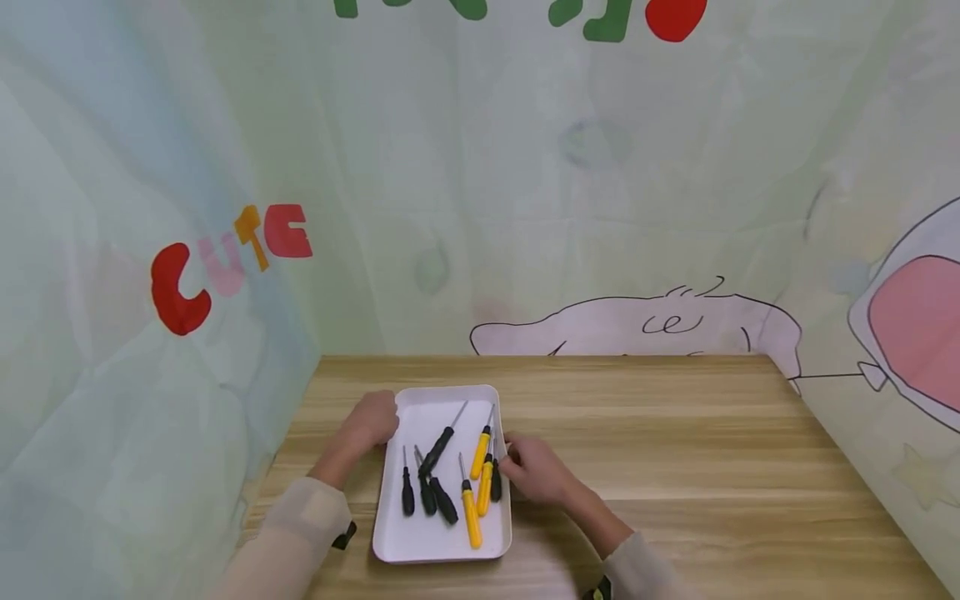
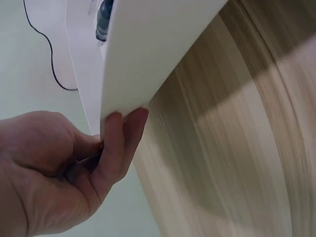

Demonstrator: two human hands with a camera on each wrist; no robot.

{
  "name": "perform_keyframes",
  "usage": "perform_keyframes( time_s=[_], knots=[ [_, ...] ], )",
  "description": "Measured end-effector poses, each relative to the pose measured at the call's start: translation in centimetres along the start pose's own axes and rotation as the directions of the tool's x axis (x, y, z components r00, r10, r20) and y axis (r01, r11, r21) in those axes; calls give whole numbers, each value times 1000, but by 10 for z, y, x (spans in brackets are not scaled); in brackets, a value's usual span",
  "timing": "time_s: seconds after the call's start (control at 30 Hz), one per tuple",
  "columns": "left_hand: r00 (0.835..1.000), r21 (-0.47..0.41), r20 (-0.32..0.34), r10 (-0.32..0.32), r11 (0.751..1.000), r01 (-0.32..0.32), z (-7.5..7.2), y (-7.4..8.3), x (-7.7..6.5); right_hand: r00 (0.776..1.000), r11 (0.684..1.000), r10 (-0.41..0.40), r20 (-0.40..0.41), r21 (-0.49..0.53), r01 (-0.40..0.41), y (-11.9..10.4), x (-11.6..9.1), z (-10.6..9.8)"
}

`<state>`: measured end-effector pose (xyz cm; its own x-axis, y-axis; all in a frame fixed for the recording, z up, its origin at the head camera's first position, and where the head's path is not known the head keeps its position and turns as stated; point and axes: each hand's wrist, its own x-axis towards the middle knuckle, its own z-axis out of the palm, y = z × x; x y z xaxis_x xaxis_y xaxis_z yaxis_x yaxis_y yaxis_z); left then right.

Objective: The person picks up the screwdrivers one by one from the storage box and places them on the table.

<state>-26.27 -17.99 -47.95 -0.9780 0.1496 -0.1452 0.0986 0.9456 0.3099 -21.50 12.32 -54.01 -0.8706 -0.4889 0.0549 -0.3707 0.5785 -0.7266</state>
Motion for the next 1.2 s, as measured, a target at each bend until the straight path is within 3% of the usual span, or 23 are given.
perform_keyframes(
  time_s=[0.27, 0.5, 0.77, 1.07, 1.2],
  knots=[
    [991, -38, -127, 30, 999, -35, 16, 31, 18, 1000, 1000, 14, -16, -7, -14, 25, -6, -29],
    [980, -64, -192, 49, 996, -62, 30, 56, 31, 994, 996, 90, -54, -2, -90, 38, -14, -48],
    [979, -115, -202, 36, 992, -60, 51, 66, 44, 987, 990, 145, -67, 8, -144, 51, -18, -56],
    [974, -86, -219, 58, 993, -79, 57, 84, 54, 975, 983, 185, -121, 17, -185, 64, -24, -65],
    [974, -142, -221, 43, 987, -76, 60, 90, 57, 970, 979, 202, -135, 8, -203, 68, -26, -71]
  ],
)
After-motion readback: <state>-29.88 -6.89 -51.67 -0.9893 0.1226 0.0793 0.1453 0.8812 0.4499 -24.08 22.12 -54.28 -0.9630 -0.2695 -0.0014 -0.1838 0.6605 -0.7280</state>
